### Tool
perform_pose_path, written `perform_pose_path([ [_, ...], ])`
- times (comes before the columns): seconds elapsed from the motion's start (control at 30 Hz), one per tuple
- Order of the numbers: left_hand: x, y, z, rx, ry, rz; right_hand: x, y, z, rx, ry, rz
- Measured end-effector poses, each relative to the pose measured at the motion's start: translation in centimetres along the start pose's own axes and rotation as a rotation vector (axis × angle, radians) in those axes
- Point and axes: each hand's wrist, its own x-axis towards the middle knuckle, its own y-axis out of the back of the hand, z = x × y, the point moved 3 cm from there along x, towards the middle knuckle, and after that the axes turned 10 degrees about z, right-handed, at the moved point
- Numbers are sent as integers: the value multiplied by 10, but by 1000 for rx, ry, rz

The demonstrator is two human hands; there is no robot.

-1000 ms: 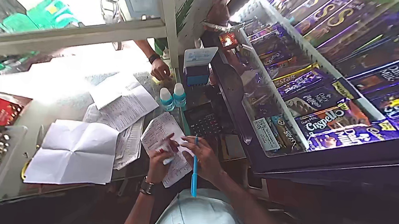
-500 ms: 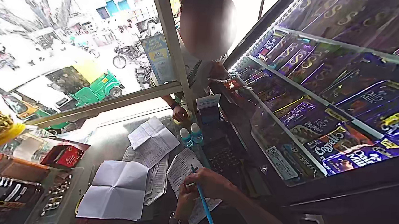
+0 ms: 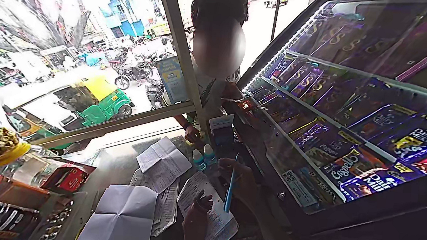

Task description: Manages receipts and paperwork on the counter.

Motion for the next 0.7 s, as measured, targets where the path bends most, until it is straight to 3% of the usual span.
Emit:
perform_pose_path([
  [0.1,1,0,0,15,-8,-9,12,3,12,-168,46,249],
  [0.27,0,6,-2,-58,13,-52,21,-14,61,-552,147,306],
  [0.5,-1,9,-4,-62,13,-22,42,-21,114,-670,46,152],
  [0.7,0,10,-3,-109,10,-48,51,-23,127,-762,-97,-190],
])
